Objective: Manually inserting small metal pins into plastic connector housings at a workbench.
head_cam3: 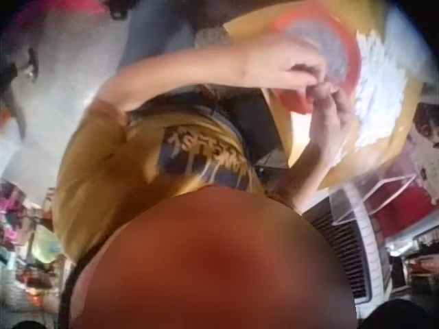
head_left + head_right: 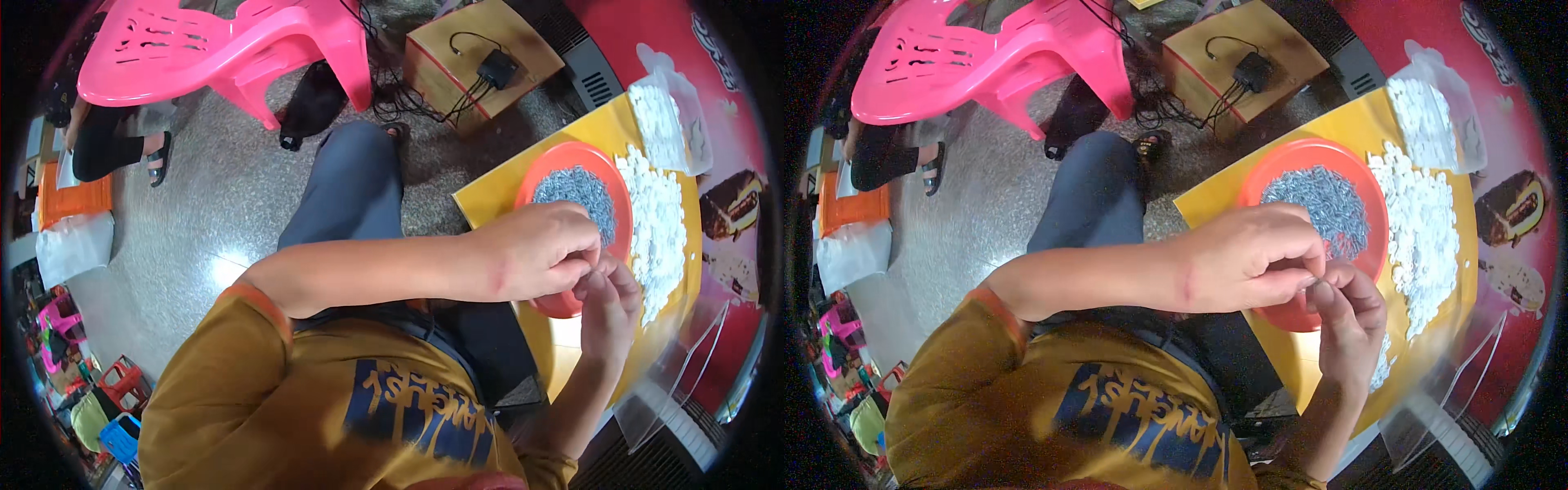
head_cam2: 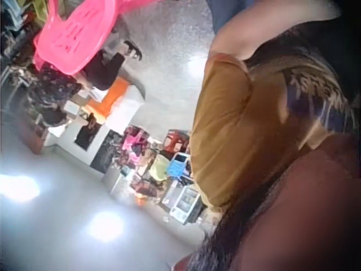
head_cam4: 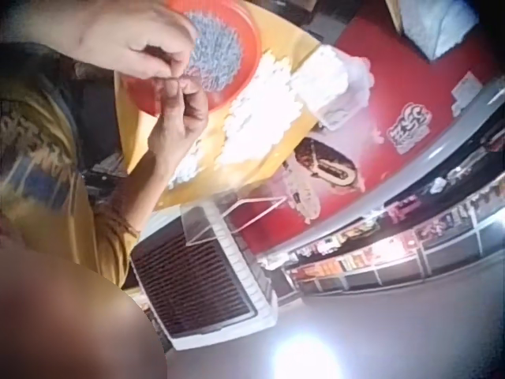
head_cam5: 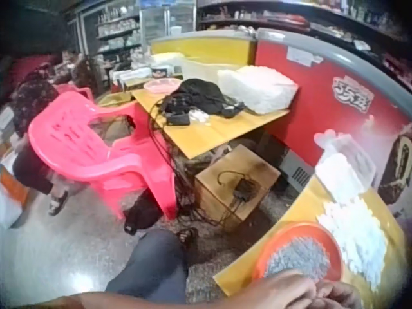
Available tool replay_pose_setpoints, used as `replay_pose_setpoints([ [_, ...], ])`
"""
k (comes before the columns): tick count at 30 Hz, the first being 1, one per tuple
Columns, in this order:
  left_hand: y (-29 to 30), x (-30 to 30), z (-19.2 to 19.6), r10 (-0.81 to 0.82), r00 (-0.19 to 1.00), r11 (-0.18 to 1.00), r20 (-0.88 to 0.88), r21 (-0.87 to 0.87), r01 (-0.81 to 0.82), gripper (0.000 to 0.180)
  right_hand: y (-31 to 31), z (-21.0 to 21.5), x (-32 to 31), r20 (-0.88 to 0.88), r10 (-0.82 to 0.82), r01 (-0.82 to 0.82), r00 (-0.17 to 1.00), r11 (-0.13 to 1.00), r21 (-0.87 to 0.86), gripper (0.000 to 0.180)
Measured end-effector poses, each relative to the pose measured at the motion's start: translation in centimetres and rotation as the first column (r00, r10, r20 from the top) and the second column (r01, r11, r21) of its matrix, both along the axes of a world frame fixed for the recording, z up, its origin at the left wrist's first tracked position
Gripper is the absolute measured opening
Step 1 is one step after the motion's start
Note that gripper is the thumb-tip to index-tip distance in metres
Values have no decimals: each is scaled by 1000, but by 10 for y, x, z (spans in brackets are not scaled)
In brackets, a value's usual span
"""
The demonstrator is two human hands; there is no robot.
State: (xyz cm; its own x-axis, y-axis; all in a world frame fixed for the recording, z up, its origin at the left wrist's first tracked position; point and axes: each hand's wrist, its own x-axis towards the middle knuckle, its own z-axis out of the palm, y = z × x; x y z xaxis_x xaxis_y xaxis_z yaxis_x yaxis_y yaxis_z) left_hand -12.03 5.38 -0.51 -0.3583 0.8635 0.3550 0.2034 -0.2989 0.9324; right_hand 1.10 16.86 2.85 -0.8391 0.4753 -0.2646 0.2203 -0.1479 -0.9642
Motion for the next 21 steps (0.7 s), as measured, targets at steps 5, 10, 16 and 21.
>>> replay_pose_setpoints([
  [5,0,-1,-4,33,997,999,71,19,-35,9,1,1,-1,-23,10,-10,1000,1000,1,8],
  [10,0,-3,-4,29,996,1000,79,9,-30,10,-1,8,-5,2,34,-34,999,998,50,8],
  [16,2,0,0,65,997,998,37,-8,-65,10,-5,16,-7,37,25,-33,999,972,233,7],
  [21,1,7,4,136,991,990,-17,-36,-137,8,-12,19,-2,9,3,-7,1000,853,522,11],
])
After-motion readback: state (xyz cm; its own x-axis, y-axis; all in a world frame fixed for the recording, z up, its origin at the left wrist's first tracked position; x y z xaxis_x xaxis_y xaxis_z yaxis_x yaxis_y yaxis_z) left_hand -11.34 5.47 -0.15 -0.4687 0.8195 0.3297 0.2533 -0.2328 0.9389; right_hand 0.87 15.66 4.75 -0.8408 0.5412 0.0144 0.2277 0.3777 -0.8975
